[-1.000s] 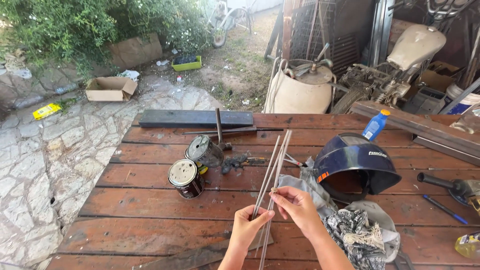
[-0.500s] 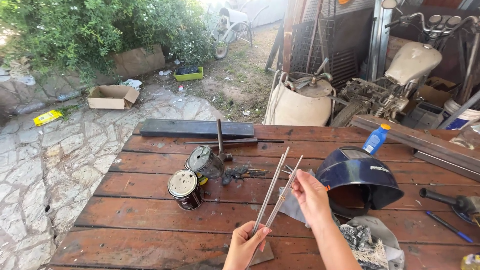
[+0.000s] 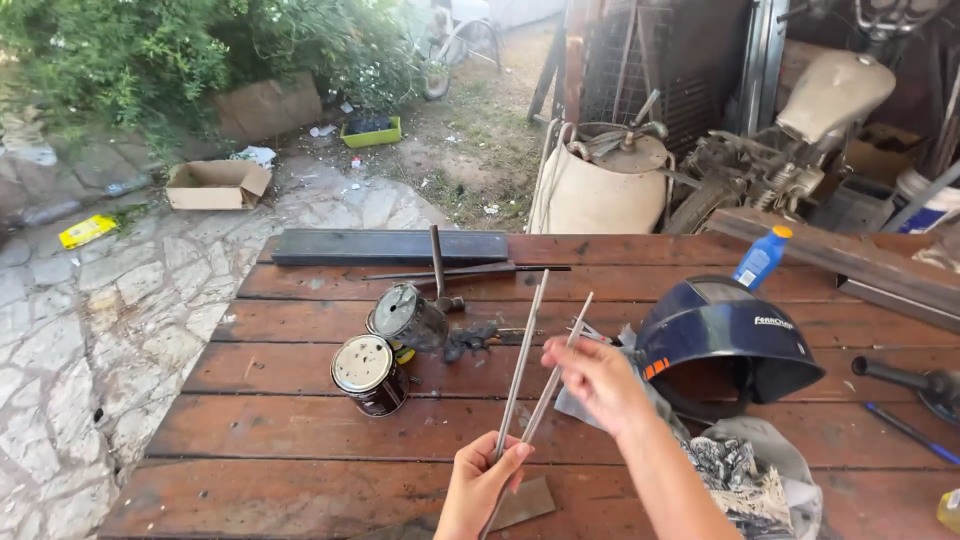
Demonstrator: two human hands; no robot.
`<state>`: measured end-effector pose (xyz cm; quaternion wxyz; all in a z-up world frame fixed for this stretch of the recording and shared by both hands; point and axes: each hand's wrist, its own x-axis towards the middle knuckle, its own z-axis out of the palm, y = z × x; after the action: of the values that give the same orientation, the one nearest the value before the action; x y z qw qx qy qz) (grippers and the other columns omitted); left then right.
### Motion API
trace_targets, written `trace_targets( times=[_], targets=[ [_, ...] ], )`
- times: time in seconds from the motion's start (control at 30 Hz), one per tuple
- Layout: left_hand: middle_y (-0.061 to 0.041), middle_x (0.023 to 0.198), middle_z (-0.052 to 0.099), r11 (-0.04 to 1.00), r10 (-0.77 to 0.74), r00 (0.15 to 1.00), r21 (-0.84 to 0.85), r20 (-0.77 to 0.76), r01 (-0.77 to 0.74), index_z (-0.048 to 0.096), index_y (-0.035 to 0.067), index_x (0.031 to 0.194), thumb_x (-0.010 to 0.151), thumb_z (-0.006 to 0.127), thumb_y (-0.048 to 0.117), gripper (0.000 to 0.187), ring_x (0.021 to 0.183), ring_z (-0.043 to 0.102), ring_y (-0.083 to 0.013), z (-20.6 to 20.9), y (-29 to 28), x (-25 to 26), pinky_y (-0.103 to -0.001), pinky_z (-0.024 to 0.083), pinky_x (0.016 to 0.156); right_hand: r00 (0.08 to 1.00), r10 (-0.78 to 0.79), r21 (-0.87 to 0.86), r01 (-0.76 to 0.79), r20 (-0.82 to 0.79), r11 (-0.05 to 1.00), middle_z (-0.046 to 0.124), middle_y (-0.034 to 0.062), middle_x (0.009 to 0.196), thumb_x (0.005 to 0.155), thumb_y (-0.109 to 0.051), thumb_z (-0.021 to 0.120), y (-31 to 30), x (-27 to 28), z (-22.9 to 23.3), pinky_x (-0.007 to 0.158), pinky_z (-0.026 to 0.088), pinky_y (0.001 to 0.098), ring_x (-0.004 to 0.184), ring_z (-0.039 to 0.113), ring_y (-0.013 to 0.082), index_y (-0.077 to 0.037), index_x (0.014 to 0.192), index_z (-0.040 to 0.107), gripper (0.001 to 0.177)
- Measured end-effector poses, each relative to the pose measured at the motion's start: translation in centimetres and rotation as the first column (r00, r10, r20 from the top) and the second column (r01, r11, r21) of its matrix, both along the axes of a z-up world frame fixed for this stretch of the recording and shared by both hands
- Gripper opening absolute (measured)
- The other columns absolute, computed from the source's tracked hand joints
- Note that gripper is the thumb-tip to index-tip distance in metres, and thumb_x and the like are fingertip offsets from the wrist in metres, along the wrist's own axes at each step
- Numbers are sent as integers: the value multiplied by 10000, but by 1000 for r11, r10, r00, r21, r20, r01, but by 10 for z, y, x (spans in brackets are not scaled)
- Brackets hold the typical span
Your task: Gathering and organizing various workshop tools including safety glasses, a tape measure, a grinding disc, and welding rods on a workbench.
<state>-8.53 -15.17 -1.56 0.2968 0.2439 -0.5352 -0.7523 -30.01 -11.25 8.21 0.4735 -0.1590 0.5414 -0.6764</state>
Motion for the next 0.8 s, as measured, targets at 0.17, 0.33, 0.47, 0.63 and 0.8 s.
trace_targets(
  times=[0.17, 0.33, 0.47, 0.63, 0.8],
  targets=[
    [-40, 510, 546, 998, -63, 998, 25, 6, 63, 707, 14, 872, 985, 702, 158, 183, 522, 408, -83, 31, 1, 15, -352, 578, 992, 986, -155, -192, 141, -61, 971, 712, 140, 932, 914, -45, 722, 7, -36, 34, 576, 458, 191, 619, 513, 94, 6, 1129, 731, 220],
    [-26, 493, 539, 1000, -24, 1000, -10, -5, 24, 721, 16, 886, 967, 709, 164, 169, 539, 402, -68, 30, -2, 16, -394, 591, 1090, 956, 192, -5, -198, -220, 980, 758, 139, 1052, 828, -211, 771, 26, 14, 20, 479, 312, 210, 547, 368, 86, -22, 1245, 726, 460],
    [-36, 544, 549, 997, -76, 997, 17, 11, 76, 710, 12, 885, 997, 712, 111, 151, 522, 435, -81, 23, -3, 22, -271, 449, 775, 978, 183, -6, -184, -103, 983, 782, 209, 913, 911, -31, 739, 19, 6, 9, 453, 373, 198, 493, 446, 94, 50, 1006, 765, 128],
    [-42, 545, 536, 993, -102, 993, 58, 62, 99, 732, -3, 912, 1003, 727, 110, 145, 534, 408, -86, 25, -6, 27, -233, 307, 611, 996, -72, -117, 78, 59, 990, 765, 258, 961, 879, 13, 740, 11, -36, 12, 586, 607, 212, 592, 665, 126, 49, 1066, 767, 192],
    [-51, 526, 563, 990, -136, 983, 43, 126, 131, 738, 27, 903, 1011, 727, 156, 168, 504, 306, -77, 24, -8, 31, -238, 247, 550, 980, -78, -66, 66, -182, 996, 679, 126, 1111, 937, -145, 683, 21, -43, 23, 675, 524, 224, 695, 536, 105, -17, 1268, 645, 358]
  ],
)
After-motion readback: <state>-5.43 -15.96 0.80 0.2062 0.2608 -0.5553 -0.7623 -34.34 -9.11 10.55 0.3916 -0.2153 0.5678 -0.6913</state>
